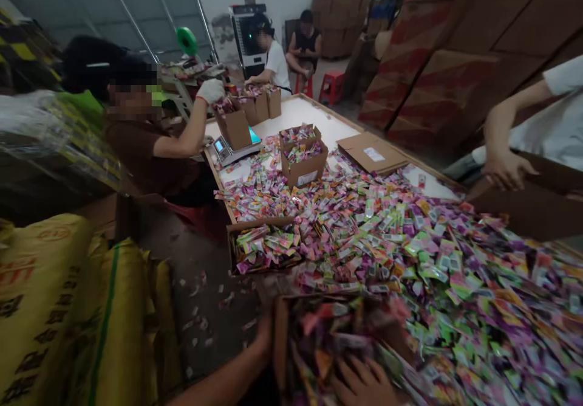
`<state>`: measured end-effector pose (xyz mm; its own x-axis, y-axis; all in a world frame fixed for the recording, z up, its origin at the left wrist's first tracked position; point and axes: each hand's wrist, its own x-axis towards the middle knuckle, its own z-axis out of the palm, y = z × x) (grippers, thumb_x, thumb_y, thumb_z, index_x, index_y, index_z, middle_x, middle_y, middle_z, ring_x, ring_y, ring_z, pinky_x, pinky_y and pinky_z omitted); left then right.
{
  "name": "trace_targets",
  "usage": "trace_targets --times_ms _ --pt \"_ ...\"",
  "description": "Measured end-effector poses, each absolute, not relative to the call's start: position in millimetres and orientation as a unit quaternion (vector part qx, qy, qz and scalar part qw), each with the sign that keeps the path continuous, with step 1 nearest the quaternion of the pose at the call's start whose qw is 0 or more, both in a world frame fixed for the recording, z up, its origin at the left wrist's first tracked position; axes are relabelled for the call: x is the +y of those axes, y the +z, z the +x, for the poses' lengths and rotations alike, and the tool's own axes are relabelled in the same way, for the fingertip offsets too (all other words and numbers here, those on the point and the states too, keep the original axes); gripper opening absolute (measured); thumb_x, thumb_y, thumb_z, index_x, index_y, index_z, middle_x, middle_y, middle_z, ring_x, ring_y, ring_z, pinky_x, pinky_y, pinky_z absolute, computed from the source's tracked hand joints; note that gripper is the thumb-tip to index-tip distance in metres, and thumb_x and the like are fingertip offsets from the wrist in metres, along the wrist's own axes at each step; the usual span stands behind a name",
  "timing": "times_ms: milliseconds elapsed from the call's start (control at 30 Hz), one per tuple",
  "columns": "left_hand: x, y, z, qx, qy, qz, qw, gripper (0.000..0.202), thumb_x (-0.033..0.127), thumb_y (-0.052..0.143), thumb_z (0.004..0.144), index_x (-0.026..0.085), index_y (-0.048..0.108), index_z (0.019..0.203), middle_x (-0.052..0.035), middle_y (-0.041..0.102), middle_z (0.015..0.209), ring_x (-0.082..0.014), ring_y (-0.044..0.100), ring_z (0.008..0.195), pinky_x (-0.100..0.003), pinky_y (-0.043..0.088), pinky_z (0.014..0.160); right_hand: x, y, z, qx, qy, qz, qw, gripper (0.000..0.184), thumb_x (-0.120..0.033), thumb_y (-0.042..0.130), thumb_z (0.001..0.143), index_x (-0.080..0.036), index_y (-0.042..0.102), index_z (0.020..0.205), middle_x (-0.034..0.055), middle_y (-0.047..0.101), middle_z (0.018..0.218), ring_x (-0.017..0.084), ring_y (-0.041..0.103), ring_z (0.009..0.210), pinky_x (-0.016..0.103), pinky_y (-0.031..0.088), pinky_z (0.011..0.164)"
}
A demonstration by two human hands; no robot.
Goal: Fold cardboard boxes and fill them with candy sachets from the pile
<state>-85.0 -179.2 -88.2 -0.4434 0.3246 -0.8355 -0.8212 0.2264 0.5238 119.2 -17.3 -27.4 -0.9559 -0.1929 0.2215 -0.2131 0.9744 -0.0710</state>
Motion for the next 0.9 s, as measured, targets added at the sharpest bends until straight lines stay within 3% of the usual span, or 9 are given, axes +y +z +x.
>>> trace_targets --times_ms 133,267,333,400,500,600,700,833,900 --pt "-242 -79 -180 0.714 0.573 -0.245 0.319 0.060 0.068 0.032 0.081 0.021 0.065 0.099 -0.0146 0.071 0.111 -0.0312 0.066 0.109 -0.046 0.053 0.094 -57 -28 -10 -0.989 0.132 0.038 0.062 0.017 -0.033 0.059 0.090 -0.034 0.066 0.106 -0.0024 0.069 0.119 0.022 0.060 0.102 0.041 0.035 0.095" --pt "-261 -38 -278 0.773 0.537 -0.278 0.193 0.069 0.058 0.009 0.092 0.019 0.040 0.140 -0.0154 0.052 0.142 -0.0281 0.053 0.129 -0.045 0.052 0.093 -60 -23 -68 -0.978 0.190 0.039 -0.078 0.022 -0.028 0.056 0.092 -0.034 0.065 0.111 -0.0025 0.067 0.119 0.020 0.058 0.104 0.042 0.033 0.099" --pt "-248 -12 -318 0.794 0.556 -0.184 0.161 0.067 0.065 0.019 0.091 0.030 0.033 0.146 -0.0075 0.046 0.149 -0.0254 0.046 0.136 -0.043 0.048 0.099 -55 -19 -72 -0.974 0.201 0.046 -0.093 0.025 -0.026 0.052 0.095 -0.035 0.064 0.114 -0.0033 0.066 0.121 0.019 0.056 0.106 0.043 0.031 0.101" --pt "-225 4 -347 0.799 0.563 -0.082 0.196 0.073 0.066 0.042 0.087 0.030 0.029 0.149 -0.0092 0.044 0.151 -0.0270 0.045 0.136 -0.042 0.045 0.103 -51 -17 -71 -0.975 0.200 0.054 -0.082 0.026 -0.026 0.051 0.096 -0.034 0.063 0.117 -0.0023 0.064 0.126 0.019 0.055 0.109 0.043 0.030 0.103" --pt "-196 0 -366 0.788 0.545 -0.011 0.285 0.078 0.047 0.060 0.084 0.024 0.026 0.151 -0.0140 0.051 0.145 -0.0283 0.053 0.128 -0.042 0.046 0.103 -49 -20 -78 -0.980 0.180 0.072 -0.049 0.026 -0.026 0.054 0.095 -0.031 0.063 0.118 0.0000 0.063 0.129 0.020 0.054 0.111 0.043 0.029 0.104" --pt "-194 -27 -367 0.862 0.449 0.074 0.224 0.076 0.025 0.067 0.078 0.016 0.035 0.146 -0.0177 0.054 0.140 -0.0297 0.051 0.129 -0.044 0.039 0.110 -48 -26 -100 -0.984 0.158 0.085 -0.011 0.022 -0.025 0.054 0.095 -0.029 0.064 0.114 0.0005 0.065 0.125 0.019 0.056 0.108 0.042 0.030 0.103" --pt "-204 -48 -378 0.897 0.390 0.146 0.147 0.065 0.030 0.063 0.081 0.015 0.045 0.141 -0.0182 0.049 0.144 -0.0293 0.043 0.137 -0.044 0.033 0.115 -45 -27 -119 -0.980 0.173 0.099 0.005 0.018 -0.026 0.054 0.095 -0.029 0.066 0.108 -0.0010 0.067 0.121 0.018 0.058 0.104 0.040 0.030 0.102" --pt "-183 -42 -436 0.876 0.424 0.223 0.064 0.089 0.044 0.070 0.077 0.014 0.029 0.150 -0.0181 0.030 0.157 -0.0282 0.024 0.147 -0.042 0.022 0.120 -40 -29 -112 -0.974 0.210 0.083 -0.003 0.019 -0.029 0.056 0.094 -0.032 0.064 0.111 -0.0019 0.068 0.119 0.018 0.058 0.105 0.040 0.030 0.102" --pt "-157 -36 -475 0.862 0.457 0.207 0.073 0.092 0.047 0.074 0.073 0.015 0.031 0.149 -0.0181 0.027 0.159 -0.0296 0.023 0.147 -0.042 0.021 0.120 -38 -33 -101 -0.974 0.214 0.069 -0.013 0.021 -0.029 0.057 0.094 -0.033 0.063 0.114 -0.0021 0.067 0.121 0.018 0.057 0.108 0.039 0.030 0.101"
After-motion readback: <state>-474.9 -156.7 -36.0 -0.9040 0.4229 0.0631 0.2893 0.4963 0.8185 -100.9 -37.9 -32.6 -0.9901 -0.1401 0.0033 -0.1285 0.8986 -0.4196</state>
